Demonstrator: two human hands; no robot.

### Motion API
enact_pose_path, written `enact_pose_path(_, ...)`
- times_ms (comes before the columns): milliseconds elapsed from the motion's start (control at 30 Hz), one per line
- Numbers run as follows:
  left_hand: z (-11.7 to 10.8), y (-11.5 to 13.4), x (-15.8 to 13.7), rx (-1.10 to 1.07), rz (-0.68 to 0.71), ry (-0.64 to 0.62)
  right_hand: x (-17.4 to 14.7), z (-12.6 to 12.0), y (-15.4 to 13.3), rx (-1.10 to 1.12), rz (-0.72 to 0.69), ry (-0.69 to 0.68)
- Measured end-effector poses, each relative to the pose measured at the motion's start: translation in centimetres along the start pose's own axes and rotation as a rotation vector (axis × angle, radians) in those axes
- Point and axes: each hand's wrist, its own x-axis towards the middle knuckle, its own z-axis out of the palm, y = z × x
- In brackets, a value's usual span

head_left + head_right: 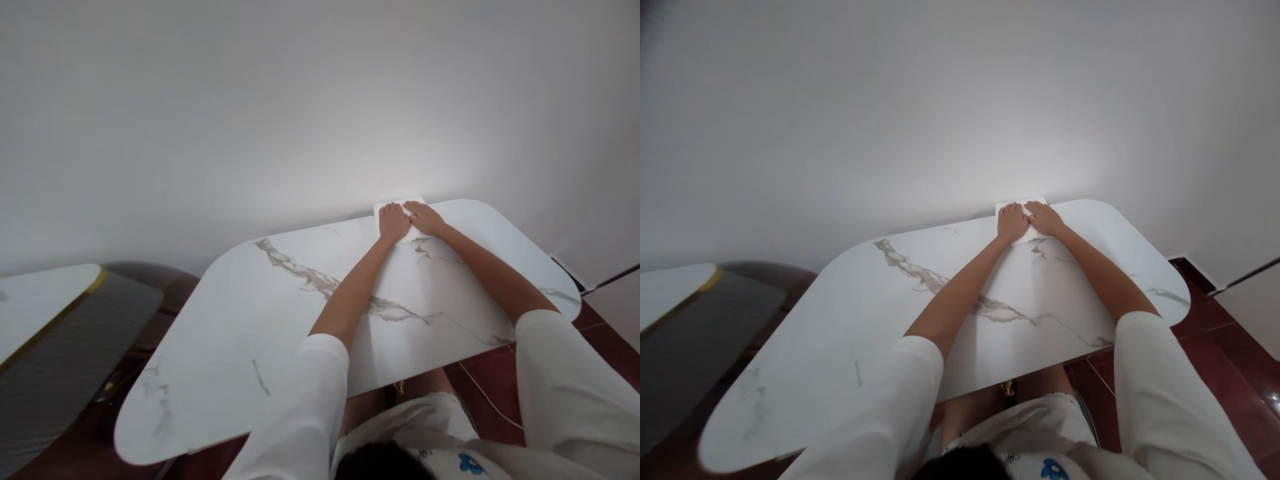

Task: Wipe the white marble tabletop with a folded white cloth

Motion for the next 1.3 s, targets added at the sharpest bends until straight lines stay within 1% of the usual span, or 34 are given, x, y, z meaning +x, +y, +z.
enact_pose_path(133,0.0,1.3,-0.5,-0.018,0.034,-0.005,-1.5,-0.8,0.5,-0.023,0.017,0.007)
enact_pose_path(300,-0.7,3.0,-3.1,-0.037,0.064,-0.020,-4.9,-2.0,-0.6,-0.062,0.034,-0.006)
enact_pose_path(467,-2.1,4.6,-6.8,-0.026,0.090,-0.041,-9.2,-3.1,-2.6,-0.071,0.061,-0.012)
enact_pose_path(600,-3.4,5.4,-10.0,-0.034,0.098,-0.071,-12.5,-3.7,-4.7,-0.088,0.080,-0.033)
enact_pose_path(833,-6.1,6.8,-16.0,-0.042,0.069,-0.117,-17.8,-4.7,-8.0,-0.081,0.062,-0.053)
enact_pose_path(967,-7.4,8.1,-19.0,-0.023,0.075,-0.151,-20.9,-5.6,-9.3,-0.063,0.054,-0.079)
enact_pose_path(1033,-7.7,8.8,-20.0,-0.029,0.080,-0.163,-22.3,-5.9,-9.5,-0.051,0.053,-0.081)
enact_pose_path(1133,-8.0,9.8,-21.0,-0.061,0.088,-0.168,-24.0,-6.3,-8.9,-0.034,0.043,-0.078)
enact_pose_path(1300,-7.5,11.6,-20.7,-0.121,0.102,-0.133,-25.2,-7.0,-6.7,-0.017,0.032,-0.087)
